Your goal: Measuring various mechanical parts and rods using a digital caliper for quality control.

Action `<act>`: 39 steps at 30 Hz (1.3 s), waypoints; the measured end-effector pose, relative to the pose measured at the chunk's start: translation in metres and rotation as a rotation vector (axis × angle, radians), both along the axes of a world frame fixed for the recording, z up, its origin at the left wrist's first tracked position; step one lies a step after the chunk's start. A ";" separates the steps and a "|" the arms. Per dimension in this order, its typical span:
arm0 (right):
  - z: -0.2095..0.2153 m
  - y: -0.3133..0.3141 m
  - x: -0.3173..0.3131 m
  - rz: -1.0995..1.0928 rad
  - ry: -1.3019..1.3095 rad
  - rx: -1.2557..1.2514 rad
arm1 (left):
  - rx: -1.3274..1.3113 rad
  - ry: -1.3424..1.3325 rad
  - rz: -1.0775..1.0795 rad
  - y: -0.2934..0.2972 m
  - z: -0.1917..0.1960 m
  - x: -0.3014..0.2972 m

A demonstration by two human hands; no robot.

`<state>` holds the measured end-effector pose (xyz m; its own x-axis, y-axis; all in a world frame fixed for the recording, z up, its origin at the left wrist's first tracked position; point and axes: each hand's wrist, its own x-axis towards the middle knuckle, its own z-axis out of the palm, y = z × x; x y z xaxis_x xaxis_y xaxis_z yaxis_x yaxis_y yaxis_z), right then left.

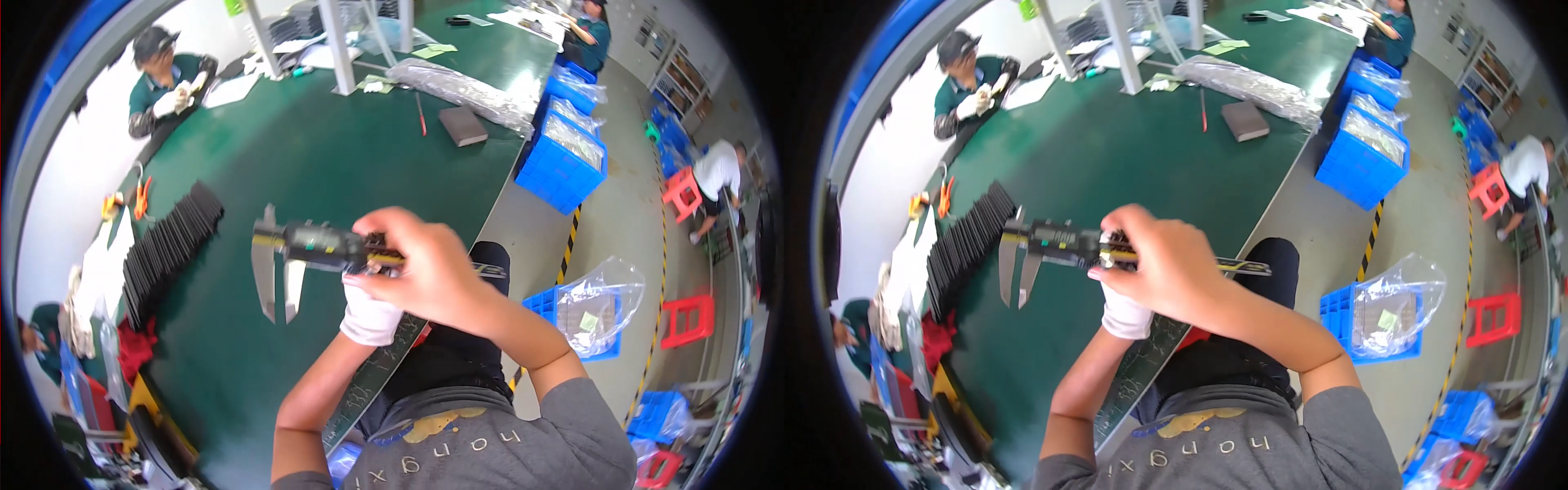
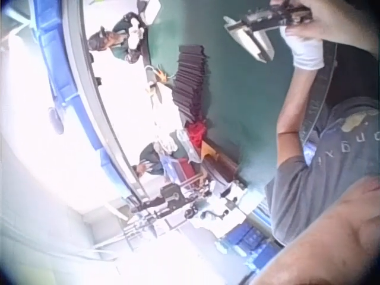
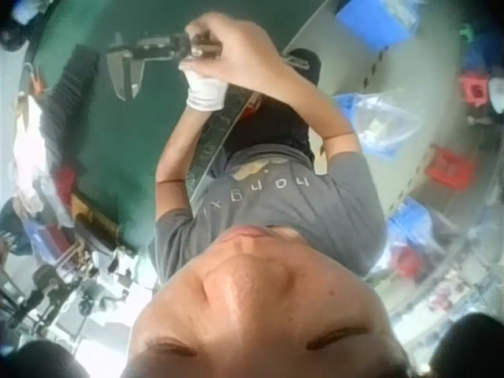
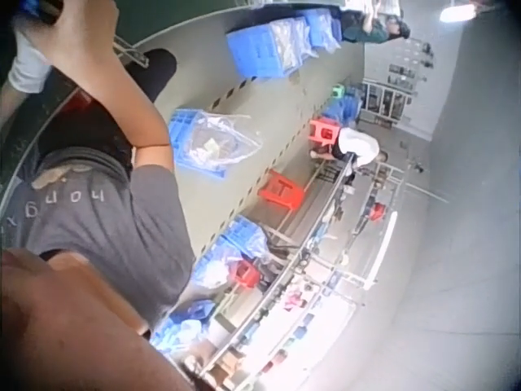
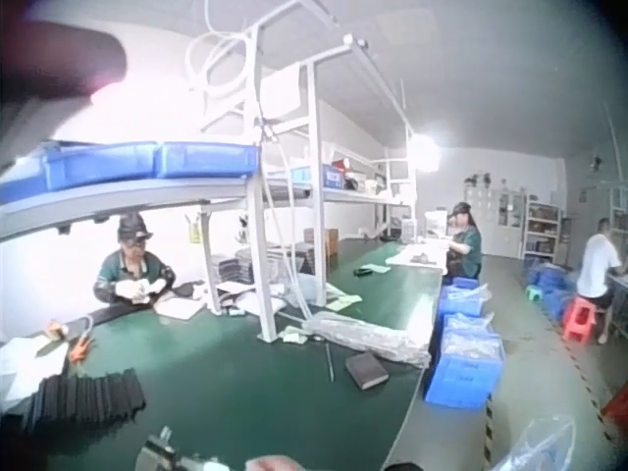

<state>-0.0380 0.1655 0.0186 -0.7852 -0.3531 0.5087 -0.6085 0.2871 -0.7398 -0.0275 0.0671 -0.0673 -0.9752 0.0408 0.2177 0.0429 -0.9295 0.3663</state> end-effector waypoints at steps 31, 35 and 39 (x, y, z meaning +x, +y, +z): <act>0.029 0.088 0.017 -0.280 0.194 0.470 | -1.051 0.229 0.541 -0.011 0.048 0.040; 0.033 0.086 0.017 -0.284 0.189 0.513 | -1.069 0.252 0.546 -0.012 0.047 0.039; 0.031 0.091 0.014 -0.287 0.282 0.579 | -1.111 0.270 0.539 -0.013 0.048 0.038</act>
<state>-0.0241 0.2565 0.0492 -0.7537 -0.4270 0.4997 -0.5957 0.7650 -0.2448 0.0104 0.0544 -0.0195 -0.8547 -0.0591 0.5157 0.5147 0.0320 0.8568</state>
